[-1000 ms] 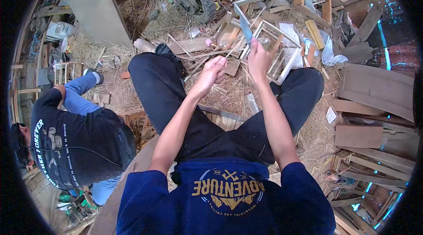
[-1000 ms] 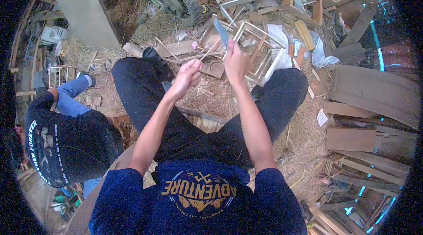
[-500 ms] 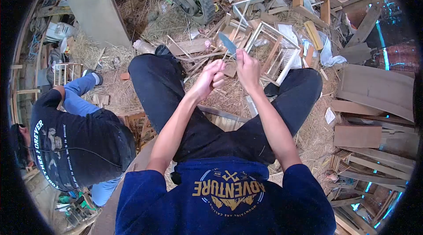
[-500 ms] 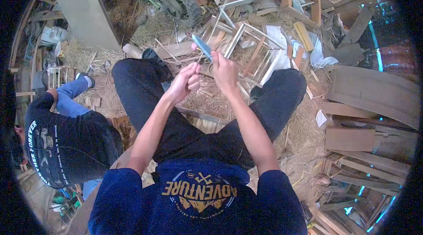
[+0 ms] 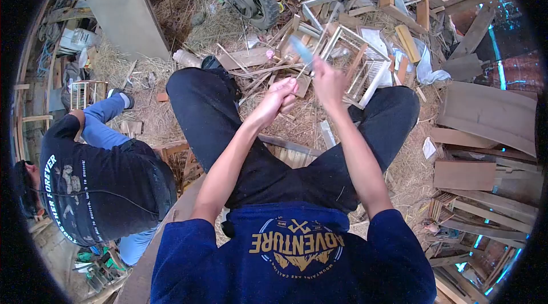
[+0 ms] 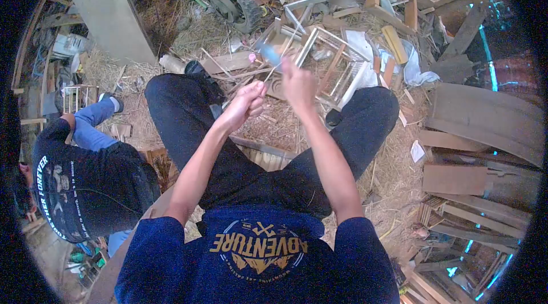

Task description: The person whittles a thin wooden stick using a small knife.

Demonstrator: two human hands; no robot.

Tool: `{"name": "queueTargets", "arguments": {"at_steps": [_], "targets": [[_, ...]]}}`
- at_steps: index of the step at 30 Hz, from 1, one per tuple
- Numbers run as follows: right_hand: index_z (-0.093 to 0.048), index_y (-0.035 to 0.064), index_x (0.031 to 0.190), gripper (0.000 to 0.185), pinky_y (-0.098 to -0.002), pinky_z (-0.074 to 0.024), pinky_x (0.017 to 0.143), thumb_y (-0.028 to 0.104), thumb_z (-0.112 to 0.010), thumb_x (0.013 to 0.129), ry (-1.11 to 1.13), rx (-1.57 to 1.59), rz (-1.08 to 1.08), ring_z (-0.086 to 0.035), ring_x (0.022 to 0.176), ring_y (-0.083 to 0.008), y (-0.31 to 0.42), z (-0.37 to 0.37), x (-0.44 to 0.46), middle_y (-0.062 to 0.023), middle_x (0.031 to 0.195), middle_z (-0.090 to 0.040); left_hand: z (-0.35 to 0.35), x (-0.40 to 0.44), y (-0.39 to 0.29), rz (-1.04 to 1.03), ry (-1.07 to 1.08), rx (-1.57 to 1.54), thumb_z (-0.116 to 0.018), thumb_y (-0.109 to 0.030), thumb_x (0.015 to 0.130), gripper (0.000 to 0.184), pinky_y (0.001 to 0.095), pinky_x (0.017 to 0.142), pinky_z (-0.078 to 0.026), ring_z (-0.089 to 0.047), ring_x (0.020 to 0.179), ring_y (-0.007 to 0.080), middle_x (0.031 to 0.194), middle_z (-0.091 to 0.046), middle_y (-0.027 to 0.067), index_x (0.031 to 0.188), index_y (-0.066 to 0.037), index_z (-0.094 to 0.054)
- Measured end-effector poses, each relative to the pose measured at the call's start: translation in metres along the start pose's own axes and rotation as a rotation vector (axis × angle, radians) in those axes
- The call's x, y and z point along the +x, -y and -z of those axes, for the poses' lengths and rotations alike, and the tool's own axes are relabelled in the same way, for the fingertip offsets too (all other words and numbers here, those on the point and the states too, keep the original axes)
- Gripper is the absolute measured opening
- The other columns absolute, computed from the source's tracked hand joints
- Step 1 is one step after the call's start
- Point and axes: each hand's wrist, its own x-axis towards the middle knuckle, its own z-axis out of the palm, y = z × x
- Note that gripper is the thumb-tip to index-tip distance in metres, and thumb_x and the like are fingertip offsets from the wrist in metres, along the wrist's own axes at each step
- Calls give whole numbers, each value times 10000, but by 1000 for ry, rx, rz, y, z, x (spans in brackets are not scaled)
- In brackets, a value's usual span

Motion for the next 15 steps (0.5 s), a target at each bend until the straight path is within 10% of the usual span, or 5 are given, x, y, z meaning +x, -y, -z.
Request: {"name": "queueTargets", "arguments": {"at_steps": [5, 10, 15], "targets": [[-758, 97, 972, 529, -405, -410, 430, 454, -379, 1068, 51, 3, -229, -537, 406, -262, -12, 2, 18, -100, 459, -517, 1, 0, -5, -6, 2, 15, -396, -324, 1090, 290, 233, 444, -177, -202, 470, 34, 587, -247, -104, 885, -127, -453], [-764, 94, 983, 556, -410, -413, 433, 458, -353, 1073, -12, -63, 139, -552, 410, -254, 4, -8, -12, -112, 462, -529, 4, -2, -2, 2, 2, 24, -392, -320, 1091, 286, 237, 455, -181, -211, 475, 39, 592, -251, -98, 887, -128, -449], [-755, 88, 981, 469, -375, -371, 394, 391, -408, 1072, -31, -12, 10, -486, 362, -202, -7, -5, 12, -104, 471, -522, -1, 4, -2, -19, -26, 55, -389, -318, 1091, 281, 245, 467, -174, -204, 478, 42, 586, -241, -106, 893, -129, -450]]}}
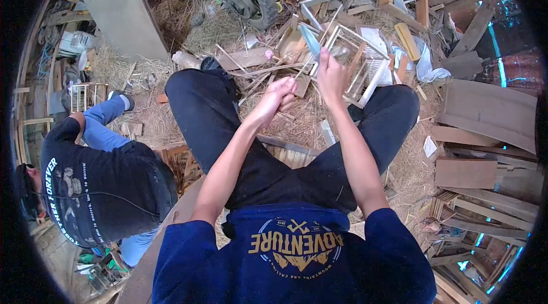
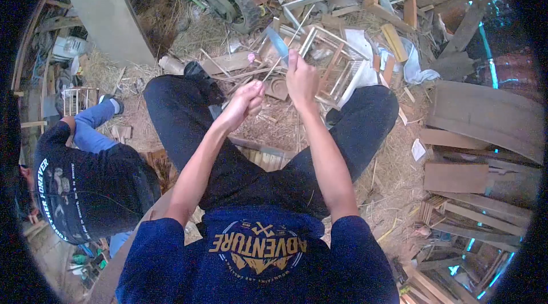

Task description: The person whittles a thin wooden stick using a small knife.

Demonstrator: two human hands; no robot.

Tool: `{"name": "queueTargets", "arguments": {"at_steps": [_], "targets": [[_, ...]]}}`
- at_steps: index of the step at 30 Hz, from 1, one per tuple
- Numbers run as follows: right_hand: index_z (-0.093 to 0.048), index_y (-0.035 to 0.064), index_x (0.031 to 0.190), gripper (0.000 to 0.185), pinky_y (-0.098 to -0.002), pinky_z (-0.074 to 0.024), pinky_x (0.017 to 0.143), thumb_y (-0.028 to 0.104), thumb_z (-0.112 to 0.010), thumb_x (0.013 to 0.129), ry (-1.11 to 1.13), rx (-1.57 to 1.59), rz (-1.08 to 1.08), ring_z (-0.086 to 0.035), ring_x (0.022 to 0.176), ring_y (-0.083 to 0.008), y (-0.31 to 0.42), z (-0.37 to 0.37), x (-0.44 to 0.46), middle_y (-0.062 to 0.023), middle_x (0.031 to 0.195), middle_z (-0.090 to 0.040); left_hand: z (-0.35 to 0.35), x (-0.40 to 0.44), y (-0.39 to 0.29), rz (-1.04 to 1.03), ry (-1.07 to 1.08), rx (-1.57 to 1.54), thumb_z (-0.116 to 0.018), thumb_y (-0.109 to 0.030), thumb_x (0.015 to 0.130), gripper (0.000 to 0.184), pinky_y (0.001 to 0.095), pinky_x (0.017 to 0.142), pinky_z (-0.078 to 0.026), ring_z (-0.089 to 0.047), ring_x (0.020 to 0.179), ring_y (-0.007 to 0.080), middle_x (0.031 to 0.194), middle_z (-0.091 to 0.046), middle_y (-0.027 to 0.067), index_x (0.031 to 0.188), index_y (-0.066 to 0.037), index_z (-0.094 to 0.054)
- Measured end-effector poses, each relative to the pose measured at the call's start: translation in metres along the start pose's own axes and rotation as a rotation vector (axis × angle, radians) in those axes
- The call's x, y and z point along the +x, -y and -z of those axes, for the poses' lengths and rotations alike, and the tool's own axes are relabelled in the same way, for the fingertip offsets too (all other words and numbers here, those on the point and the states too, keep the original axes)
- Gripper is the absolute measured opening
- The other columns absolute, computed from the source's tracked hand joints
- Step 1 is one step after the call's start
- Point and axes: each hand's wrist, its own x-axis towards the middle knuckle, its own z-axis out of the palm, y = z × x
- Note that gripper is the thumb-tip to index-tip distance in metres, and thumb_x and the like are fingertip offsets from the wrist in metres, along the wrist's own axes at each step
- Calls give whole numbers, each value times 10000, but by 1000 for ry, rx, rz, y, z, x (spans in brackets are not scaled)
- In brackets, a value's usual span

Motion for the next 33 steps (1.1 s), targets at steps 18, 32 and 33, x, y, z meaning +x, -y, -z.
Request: {"name": "queueTargets", "arguments": {"at_steps": [18, 32, 33], "targets": [[-733, 105, 999, 460, -465, -467, 511, 399, -386, 1070, 2, -45, -83, -604, 497, -352, 2, -2, 0, -176, 544, -571, 7, 4, 1, -10, -17, -41, -399, -334, 1087, 282, 241, 458, -175, -210, 470, 41, 583, -252, -101, 889, -139, -443], [-756, 118, 948, 505, -341, -343, 351, 404, -361, 1080, 48, -130, 104, -430, 327, -158, 7, -5, -21, -57, 433, -472, 4, 2, 2, -89, -103, 108, -423, -334, 1084, 292, 244, 451, -159, -202, 472, 36, 591, -248, -102, 871, -136, -453], [-756, 120, 947, 499, -342, -341, 352, 400, -364, 1081, 1, -138, 127, -425, 326, -161, 7, -5, -17, -51, 433, -467, 4, 2, 1, -84, -102, 110, -424, -332, 1084, 289, 244, 451, -160, -203, 472, 36, 590, -248, -103, 874, -136, -455]]}}
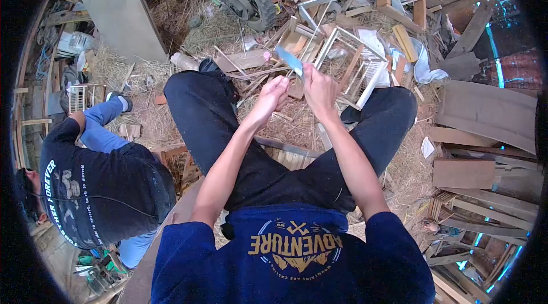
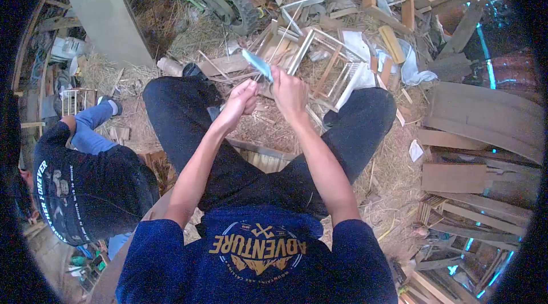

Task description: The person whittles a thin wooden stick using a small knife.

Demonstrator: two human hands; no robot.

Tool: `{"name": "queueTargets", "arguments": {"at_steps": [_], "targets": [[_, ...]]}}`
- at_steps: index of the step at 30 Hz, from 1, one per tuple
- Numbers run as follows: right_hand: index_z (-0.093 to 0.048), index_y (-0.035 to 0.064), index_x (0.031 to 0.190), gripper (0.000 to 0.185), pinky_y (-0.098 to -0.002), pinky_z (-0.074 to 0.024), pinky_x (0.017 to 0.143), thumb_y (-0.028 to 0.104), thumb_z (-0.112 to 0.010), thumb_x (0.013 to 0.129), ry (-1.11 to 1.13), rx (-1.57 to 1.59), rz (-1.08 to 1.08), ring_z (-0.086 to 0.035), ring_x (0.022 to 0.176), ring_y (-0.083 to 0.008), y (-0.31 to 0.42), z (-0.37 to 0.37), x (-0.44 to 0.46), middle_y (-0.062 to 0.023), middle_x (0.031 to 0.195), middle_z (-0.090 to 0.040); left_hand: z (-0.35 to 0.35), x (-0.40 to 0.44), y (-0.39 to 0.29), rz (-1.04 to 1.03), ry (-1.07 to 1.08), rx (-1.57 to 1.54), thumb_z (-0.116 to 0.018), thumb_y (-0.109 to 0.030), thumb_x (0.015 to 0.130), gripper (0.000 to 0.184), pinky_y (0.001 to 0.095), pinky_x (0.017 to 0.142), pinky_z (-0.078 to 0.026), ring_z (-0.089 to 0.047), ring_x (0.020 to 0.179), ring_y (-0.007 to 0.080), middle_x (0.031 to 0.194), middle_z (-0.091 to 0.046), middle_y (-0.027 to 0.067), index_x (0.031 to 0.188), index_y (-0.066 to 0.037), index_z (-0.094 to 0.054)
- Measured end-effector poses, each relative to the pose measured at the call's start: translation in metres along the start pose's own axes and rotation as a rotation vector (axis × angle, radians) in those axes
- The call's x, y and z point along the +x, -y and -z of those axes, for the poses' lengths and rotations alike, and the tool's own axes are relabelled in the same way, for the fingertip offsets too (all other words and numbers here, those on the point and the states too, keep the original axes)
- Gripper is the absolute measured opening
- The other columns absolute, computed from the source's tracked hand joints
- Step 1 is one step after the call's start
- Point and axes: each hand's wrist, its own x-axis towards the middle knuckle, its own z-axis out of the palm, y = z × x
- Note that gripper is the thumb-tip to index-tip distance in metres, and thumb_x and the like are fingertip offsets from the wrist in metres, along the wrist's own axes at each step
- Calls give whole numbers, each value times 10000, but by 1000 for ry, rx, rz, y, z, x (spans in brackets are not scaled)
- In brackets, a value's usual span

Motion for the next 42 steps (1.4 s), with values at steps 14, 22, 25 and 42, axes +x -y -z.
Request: {"name": "queueTargets", "arguments": {"at_steps": [14, 22, 25, 42], "targets": [[-744, 112, 926, 483, -439, -459, 452, 394, -382, 1074, 119, -28, -168, -600, 436, -299, -2, 6, 10, -151, 521, -592, 3, 0, 7, 9, 63, -39, -405, -304, 1089, 278, 242, 443, -161, -208, 463, 38, 588, -261, -91, 881, -124, -446], [-755, 125, 915, 496, -435, -462, 470, 417, -386, 1070, 63, 88, -247, -604, 439, -288, -13, 1, 17, -128, 496, -577, 0, 0, 2, 32, 87, -18, -408, -312, 1088, 286, 239, 452, -164, -206, 469, 36, 586, -259, -97, 870, -131, -444], [-758, 118, 928, 503, -434, -441, 445, 409, -375, 1074, 60, 24, -2, -580, 412, -266, 4, -1, -6, -123, 482, -564, 2, -1, 5, 47, 36, -43, -410, -308, 1088, 287, 240, 453, -161, -207, 471, 38, 588, -262, -94, 868, -126, -442], [-737, 76, 947, 473, -361, -341, 358, 377, -396, 1077, 17, 85, 120, -474, 346, -200, 1, -9, -18, -76, 442, -500, 3, 2, 6, 55, 31, -132, -389, -324, 1092, 289, 250, 456, -163, -210, 476, 47, 589, -258, -91, 877, -137, -440]]}}
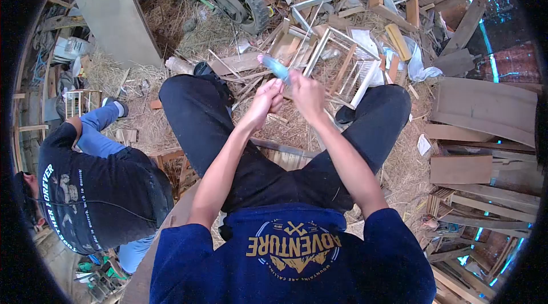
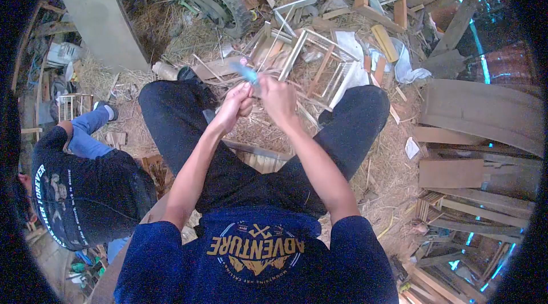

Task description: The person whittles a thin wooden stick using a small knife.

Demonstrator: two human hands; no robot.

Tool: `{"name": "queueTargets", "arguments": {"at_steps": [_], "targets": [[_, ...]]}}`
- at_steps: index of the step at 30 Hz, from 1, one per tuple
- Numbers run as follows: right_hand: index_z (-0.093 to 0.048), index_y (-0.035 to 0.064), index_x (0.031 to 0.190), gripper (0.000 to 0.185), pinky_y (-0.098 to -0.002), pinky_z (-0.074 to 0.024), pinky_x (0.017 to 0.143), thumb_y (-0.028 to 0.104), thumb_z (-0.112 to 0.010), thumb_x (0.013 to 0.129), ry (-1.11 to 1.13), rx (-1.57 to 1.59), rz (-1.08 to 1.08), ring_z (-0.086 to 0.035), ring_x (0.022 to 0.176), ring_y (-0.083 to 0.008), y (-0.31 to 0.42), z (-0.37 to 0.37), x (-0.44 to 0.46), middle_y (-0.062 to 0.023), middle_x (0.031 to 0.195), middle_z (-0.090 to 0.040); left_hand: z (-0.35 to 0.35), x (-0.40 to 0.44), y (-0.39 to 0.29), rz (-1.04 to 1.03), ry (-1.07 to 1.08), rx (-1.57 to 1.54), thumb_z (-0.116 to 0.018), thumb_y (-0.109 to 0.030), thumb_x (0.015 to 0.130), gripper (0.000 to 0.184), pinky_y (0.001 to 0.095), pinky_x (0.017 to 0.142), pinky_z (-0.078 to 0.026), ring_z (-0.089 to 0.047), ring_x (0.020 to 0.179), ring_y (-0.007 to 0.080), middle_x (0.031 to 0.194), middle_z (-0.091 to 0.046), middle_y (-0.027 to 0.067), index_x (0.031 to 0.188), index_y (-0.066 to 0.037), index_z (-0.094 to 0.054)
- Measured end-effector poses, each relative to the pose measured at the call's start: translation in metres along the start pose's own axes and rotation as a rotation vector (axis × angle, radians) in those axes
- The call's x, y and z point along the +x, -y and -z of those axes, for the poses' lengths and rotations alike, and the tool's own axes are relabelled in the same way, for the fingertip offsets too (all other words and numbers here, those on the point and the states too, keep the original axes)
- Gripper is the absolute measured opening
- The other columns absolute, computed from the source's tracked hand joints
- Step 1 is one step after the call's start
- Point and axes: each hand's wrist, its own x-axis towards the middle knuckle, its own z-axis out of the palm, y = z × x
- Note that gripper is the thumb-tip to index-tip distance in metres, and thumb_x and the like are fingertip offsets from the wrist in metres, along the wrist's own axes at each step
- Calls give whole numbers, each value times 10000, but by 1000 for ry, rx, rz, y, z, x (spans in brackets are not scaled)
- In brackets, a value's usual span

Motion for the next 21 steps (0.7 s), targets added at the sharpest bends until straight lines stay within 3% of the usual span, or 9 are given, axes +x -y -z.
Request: {"name": "queueTargets", "arguments": {"at_steps": [3, 4, 5, 7, 10, 13, 14, 17, 21], "targets": [[-728, 38, 849, 536, -438, -430, 474, 403, -400, 1066, 17, 23, -232, -581, 455, -302, 0, 9, 22, -166, 502, -540, 0, 4, -3, -24, 22, 3, -390, -323, 1091, 286, 247, 456, -163, -211, 476, 46, 592, -259, -91, 880, -137, -442], [-708, 31, 806, 576, -450, -424, 472, 430, -386, 1068, 124, 49, -470, -572, 449, -313, -4, 21, 36, -160, 491, -530, -1, 4, -2, -41, 35, 30, -392, -327, 1090, 287, 243, 455, -163, -210, 474, 44, 593, -260, -91, 883, -135, -444], [-713, 79, 817, 557, -338, -313, 352, 404, -349, 1086, -39, 66, -335, -427, 341, -162, -27, 7, 35, -44, 426, -461, -1, 2, -1, -38, 41, 21, -394, -329, 1090, 288, 243, 455, -163, -210, 474, 44, 593, -260, -91, 885, -133, -446], [-709, 88, 800, 536, -326, -317, 355, 384, -366, 1086, 26, -105, -203, -414, 353, -145, -18, 12, 27, -33, 434, -461, -3, -1, -1, -34, 62, 6, -397, -332, 1089, 289, 242, 453, -163, -209, 474, 43, 593, -259, -91, 889, -130, -449], [-739, 78, 946, 466, -300, -303, 333, 342, -381, 1088, -160, -78, 204, -380, 337, -110, -1, 7, 13, 7, 459, -485, -1, 1, -2, 8, 23, -1, -402, -333, 1087, 288, 242, 452, -163, -205, 479, 43, 599, -254, -91, 892, -127, -447], [-747, 77, 991, 472, -286, -282, 317, 353, -376, 1089, 71, -110, -248, -363, 326, -94, -5, 14, 30, 23, 459, -482, 0, 6, -3, -22, 32, 52, -405, -330, 1087, 290, 243, 453, -163, -204, 470, 43, 588, -260, -92, 879, -130, -438], [-744, 79, 955, 467, -288, -271, 308, 355, -391, 1086, -80, -4, -259, -346, 320, -95, -19, 4, 33, 26, 446, -451, -2, 5, -4, -39, 31, 81, -405, -331, 1087, 291, 243, 453, -163, -204, 467, 43, 583, -261, -92, 878, -131, -437], [-744, 94, 963, 427, -285, -289, 316, 346, -418, 1077, 95, -102, -208, -372, 323, -99, -1, 17, 22, 22, 445, -467, -1, 0, 1, -30, 16, 89, -407, -337, 1087, 296, 245, 453, -167, -207, 465, 44, 577, -257, -92, 876, -132, -438], [-752, 138, 936, 371, -293, -293, 334, 335, -462, 1058, -55, -100, 36, -397, 322, -119, -5, 0, 15, 4, 428, -483, 0, 2, -1, -27, -4, 82, -405, -338, 1087, 302, 245, 451, -166, -209, 469, 43, 583, -252, -92, 871, -129, -438]]}}
